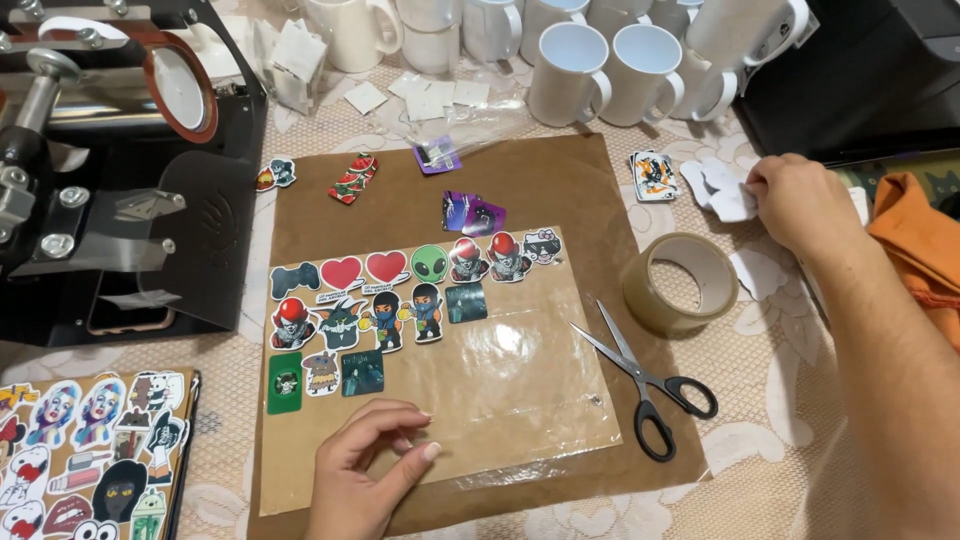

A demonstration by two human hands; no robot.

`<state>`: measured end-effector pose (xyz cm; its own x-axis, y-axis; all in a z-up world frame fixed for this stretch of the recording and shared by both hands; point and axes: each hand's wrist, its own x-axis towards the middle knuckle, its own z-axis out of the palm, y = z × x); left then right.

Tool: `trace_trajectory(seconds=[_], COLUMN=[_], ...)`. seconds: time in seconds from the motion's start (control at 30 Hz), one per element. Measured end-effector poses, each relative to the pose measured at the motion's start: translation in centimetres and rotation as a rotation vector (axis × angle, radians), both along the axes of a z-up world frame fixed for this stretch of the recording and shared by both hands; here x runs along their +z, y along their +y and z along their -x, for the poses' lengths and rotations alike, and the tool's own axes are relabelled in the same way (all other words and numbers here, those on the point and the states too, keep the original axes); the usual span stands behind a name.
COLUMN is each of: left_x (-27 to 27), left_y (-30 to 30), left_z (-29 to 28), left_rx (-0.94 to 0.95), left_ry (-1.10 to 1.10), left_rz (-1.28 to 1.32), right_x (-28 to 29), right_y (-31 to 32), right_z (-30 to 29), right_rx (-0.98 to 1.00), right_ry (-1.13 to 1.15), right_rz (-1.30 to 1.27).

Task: Peeling stickers from backing, cutting them with scissors, and arranging them on a surface for preparation.

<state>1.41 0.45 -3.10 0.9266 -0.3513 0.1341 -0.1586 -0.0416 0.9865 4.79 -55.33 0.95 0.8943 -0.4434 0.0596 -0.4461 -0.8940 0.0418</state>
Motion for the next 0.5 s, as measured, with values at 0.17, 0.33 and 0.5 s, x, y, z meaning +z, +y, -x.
trace_trajectory(seconds=[0.17,0.33,0.5], left_x=[0.9,1.1,0.9], left_y=[0.0,-0.2,-0.1], left_z=[0.2,0.4,0.2], left_rx=[0.017,0.004,0.010], left_ry=[0.087,0.079,-0.014], left_rz=[-0.052,-0.033,-0.009], right_x=[4.7,4.4,6.4], right_y=[4.5,4.1,5.9], right_z=[0.8,0.5,-0.2], right_rx=[-0.088,-0.010,0.043], right_ry=[-0.089,0.068,0.306], right_rz=[-0.184,-0.089,-0.135])
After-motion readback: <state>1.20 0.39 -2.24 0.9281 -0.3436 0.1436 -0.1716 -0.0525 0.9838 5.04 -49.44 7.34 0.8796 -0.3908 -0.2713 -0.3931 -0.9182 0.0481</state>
